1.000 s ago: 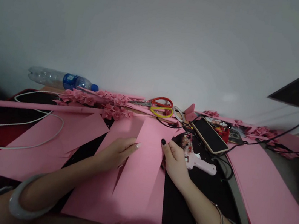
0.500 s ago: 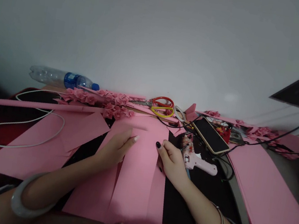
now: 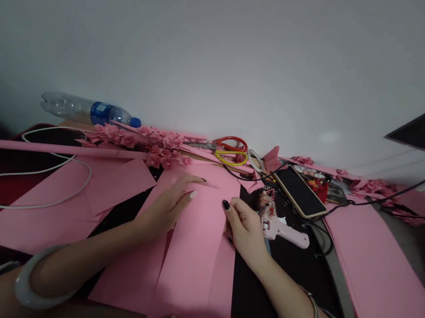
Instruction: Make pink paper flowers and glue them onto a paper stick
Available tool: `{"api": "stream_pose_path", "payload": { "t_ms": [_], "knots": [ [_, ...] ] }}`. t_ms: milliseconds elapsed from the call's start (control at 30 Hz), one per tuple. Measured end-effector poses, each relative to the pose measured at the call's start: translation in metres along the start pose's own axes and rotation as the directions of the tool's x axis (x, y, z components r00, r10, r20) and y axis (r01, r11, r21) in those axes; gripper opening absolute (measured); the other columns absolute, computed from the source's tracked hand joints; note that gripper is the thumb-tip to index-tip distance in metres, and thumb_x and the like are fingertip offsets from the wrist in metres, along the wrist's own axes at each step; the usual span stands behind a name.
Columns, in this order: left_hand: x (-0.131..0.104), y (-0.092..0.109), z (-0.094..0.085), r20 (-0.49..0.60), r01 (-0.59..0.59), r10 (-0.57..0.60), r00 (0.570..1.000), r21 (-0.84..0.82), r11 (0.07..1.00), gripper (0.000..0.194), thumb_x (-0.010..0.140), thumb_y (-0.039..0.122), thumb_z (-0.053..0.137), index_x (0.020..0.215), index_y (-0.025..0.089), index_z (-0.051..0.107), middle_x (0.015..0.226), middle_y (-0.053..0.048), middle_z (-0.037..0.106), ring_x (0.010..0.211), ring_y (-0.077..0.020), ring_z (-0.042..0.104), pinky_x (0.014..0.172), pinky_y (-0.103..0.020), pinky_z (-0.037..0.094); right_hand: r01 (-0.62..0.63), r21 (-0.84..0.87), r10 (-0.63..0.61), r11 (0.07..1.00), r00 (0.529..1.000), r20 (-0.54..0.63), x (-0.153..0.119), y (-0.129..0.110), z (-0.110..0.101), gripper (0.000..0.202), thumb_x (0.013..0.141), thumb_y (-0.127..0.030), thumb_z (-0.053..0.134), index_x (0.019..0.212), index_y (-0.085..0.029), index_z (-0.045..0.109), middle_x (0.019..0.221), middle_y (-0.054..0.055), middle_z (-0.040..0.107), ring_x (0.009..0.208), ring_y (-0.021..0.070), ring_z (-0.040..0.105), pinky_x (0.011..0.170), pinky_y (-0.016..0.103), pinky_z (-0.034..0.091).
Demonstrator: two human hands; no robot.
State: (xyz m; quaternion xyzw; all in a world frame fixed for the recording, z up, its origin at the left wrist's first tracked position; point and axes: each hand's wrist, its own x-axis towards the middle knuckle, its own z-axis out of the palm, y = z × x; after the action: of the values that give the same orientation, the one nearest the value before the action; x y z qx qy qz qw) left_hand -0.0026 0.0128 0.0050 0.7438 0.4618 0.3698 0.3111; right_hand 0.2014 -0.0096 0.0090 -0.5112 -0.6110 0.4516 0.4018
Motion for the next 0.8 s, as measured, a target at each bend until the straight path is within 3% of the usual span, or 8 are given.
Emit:
{"api": "stream_pose_path", "payload": {
  "t_ms": [233,367,433,500,600,800],
  "knots": [
    [-0.001,-0.001,0.000,0.032,-0.002,0.003,1.000,-0.030,1.000,0.034,0.098,0.030,0.032,0.128,0.022,0.047,0.132,-0.007,0.056,0.126,-0.0215,0.048,0.110,-0.041,0.034,-0.059,0.241,0.047,0.969,0.997,0.056,0.004,-0.001,0.000,0.040,0.093,-0.051,0.048,0.066,-0.020,0.045,0.040,-0.009,0.042,0.030,0.0057,0.031,0.035,0.019,0.021],
    [-0.002,0.000,-0.001,0.052,0.025,-0.021,0.998,-0.072,0.997,0.032,0.099,0.034,0.031,0.123,0.022,0.048,0.125,-0.007,0.059,0.122,-0.0221,0.051,0.106,-0.040,0.039,-0.094,0.324,0.071,0.941,0.994,0.083,0.006,0.004,0.000,0.041,0.091,-0.052,0.051,0.067,-0.020,0.044,0.042,-0.009,0.043,0.031,0.0055,0.031,0.035,0.019,0.022],
    [-0.003,0.000,-0.001,0.069,0.045,-0.039,0.997,-0.081,0.996,0.031,0.099,0.037,0.031,0.120,0.022,0.050,0.118,-0.006,0.061,0.117,-0.0217,0.053,0.100,-0.037,0.043,-0.093,0.325,0.074,0.941,0.995,0.070,0.005,0.003,0.000,0.037,0.091,-0.051,0.052,0.072,-0.020,0.048,0.043,-0.009,0.042,0.032,0.0058,0.031,0.035,0.019,0.023],
    [-0.003,-0.001,-0.001,0.087,0.059,-0.051,0.995,-0.092,0.994,0.031,0.099,0.038,0.032,0.118,0.022,0.050,0.115,-0.006,0.062,0.114,-0.0215,0.054,0.096,-0.034,0.046,-0.084,0.295,0.075,0.952,0.996,0.041,0.005,0.000,0.000,0.030,0.090,-0.049,0.053,0.090,-0.019,0.056,0.044,-0.010,0.041,0.032,0.0066,0.033,0.034,0.019,0.023],
    [-0.004,-0.003,0.000,0.102,0.050,-0.038,0.994,-0.118,0.992,0.032,0.099,0.038,0.033,0.123,0.023,0.049,0.123,-0.006,0.059,0.119,-0.0218,0.052,0.097,-0.034,0.045,-0.051,0.245,0.053,0.968,0.999,-0.003,0.003,-0.005,-0.001,0.037,0.090,-0.044,0.054,0.118,-0.019,0.055,0.046,-0.012,0.039,0.032,0.0076,0.036,0.034,0.019,0.026],
    [-0.003,-0.002,0.001,0.080,0.011,-0.002,0.997,-0.105,0.994,0.033,0.100,0.033,0.033,0.129,0.026,0.044,0.133,-0.004,0.054,0.126,-0.0186,0.046,0.106,-0.032,0.038,0.035,0.139,-0.028,0.990,0.998,-0.057,0.003,-0.007,-0.002,0.030,0.091,-0.035,0.052,0.112,-0.016,0.063,0.050,-0.009,0.040,0.038,0.0079,0.040,0.039,0.020,0.031]
  ]
}}
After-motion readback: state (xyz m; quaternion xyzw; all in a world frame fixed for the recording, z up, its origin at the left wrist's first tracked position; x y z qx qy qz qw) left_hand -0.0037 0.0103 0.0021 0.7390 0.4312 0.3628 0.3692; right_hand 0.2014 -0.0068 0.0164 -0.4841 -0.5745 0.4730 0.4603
